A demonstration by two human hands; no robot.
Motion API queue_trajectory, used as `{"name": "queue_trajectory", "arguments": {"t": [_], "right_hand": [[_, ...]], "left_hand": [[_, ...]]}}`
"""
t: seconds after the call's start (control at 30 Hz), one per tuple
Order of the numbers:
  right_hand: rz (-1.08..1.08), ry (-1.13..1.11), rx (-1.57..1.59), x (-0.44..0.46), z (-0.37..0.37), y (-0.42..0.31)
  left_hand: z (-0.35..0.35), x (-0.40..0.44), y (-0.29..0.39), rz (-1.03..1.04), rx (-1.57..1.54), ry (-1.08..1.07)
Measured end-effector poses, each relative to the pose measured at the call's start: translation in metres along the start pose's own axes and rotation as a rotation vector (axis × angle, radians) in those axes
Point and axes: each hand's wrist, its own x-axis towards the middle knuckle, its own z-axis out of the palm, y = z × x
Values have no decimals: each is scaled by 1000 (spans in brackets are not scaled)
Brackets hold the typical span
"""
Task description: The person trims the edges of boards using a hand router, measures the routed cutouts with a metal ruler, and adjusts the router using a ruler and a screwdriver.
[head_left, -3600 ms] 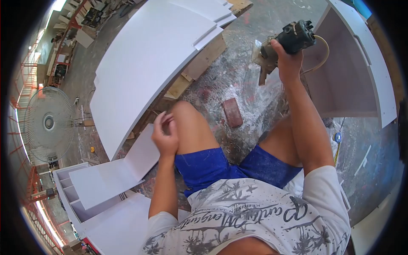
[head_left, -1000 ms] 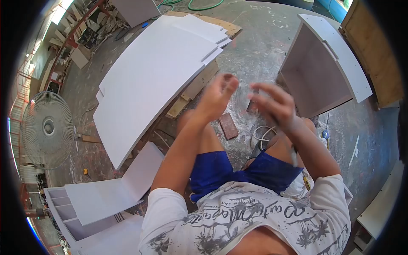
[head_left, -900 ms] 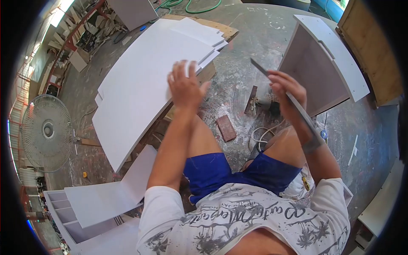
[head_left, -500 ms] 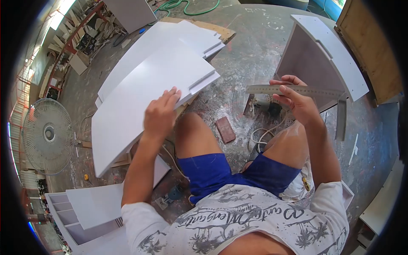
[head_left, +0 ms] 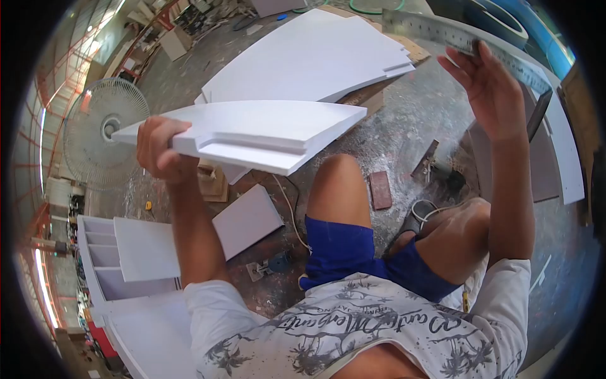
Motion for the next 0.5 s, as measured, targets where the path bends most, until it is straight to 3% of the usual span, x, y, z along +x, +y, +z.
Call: {"name": "queue_trajectory", "arguments": {"t": [0.07,0.17,0.23,0.3,0.4,0.5], "right_hand": [[30,-144,34,31,16,3],[138,-19,-37,60,53,1],[50,45,-60,69,100,14],[67,-66,-100,84,95,14],[-40,60,-309,90,111,24],[-77,-37,-357,89,105,36]], "left_hand": [[12,1,5,-80,108,100],[23,6,18,-152,112,179],[29,9,35,-218,145,157],[30,10,55,-314,171,94],[39,4,59,-184,155,168],[41,-1,69,-195,186,171]]}}
